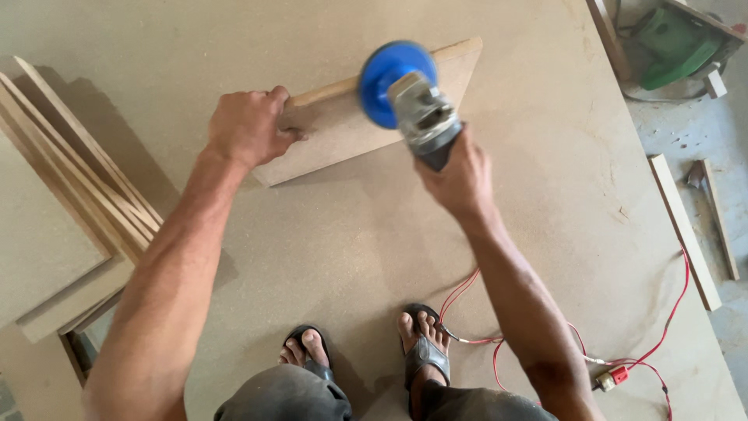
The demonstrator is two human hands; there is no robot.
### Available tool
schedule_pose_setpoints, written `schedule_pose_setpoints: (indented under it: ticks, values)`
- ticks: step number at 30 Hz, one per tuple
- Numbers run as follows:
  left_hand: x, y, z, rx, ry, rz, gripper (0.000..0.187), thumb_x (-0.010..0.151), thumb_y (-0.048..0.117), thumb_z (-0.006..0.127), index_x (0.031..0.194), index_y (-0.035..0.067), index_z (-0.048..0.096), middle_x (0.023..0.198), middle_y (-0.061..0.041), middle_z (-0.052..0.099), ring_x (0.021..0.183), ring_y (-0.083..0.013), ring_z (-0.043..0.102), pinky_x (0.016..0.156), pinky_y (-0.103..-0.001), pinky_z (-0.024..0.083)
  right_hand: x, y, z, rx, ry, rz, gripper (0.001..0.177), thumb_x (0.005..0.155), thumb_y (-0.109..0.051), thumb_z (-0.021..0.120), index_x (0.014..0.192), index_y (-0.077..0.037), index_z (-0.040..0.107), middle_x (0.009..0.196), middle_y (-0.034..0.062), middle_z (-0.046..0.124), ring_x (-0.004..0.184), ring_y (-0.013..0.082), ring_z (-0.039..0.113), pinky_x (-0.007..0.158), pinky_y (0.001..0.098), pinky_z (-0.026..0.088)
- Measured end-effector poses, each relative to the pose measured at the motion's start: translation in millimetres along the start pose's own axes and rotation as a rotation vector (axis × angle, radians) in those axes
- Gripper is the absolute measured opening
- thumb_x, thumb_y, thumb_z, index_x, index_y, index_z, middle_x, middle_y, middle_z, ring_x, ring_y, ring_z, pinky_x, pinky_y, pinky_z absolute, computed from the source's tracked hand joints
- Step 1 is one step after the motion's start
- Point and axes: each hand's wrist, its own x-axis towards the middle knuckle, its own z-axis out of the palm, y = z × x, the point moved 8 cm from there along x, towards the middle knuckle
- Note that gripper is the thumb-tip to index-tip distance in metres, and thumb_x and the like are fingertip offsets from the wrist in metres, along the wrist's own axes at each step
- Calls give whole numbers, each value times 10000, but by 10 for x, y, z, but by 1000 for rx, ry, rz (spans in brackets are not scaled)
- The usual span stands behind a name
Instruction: The person sands the edges of a wooden board using a power sander.
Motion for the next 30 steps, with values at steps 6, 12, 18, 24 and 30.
schedule_pose_setpoints:
  ticks: [6,12,18,24,30]
  values:
    - [-20,-11,39,121,-18,22,767,862,744,676,1168,41,699,617,-88,664,389,-146,560,337,-291,468,171,427,-711,-16,216,20,613,829,-240,890,1284,27,576,1041,204,744,911,321,753,776,430,593]
    - [-17,7,55,114,1,-4,794,811,769,676,1157,55,704,604,-79,648,397,-137,521,354,-295,444,200,848,-1106,78,353,121,525,852,-192,878,1260,2,612,1041,153,750,901,273,749,829,391,599]
    - [4,-15,43,67,-10,-4,764,833,730,722,1161,41,703,622,-79,660,396,-135,516,351,-304,454,23,503,-772,99,294,40,573,837,-189,878,1286,20,589,1066,179,747,936,287,746,813,411,594]
    - [8,-7,-5,-46,85,5,644,789,582,843,1131,50,718,736,-106,730,493,-160,617,440,-314,518,-117,-17,13,-43,111,-168,610,854,-228,880,1248,81,531,1015,247,732,867,367,755,756,445,622]
    - [40,-26,-33,-69,76,4,615,782,504,869,1161,45,714,780,-128,754,537,-194,689,490,-330,579,-90,-221,457,-71,-3,-271,712,824,-196,845,1331,108,450,1092,271,706,879,369,765,745,412,652]
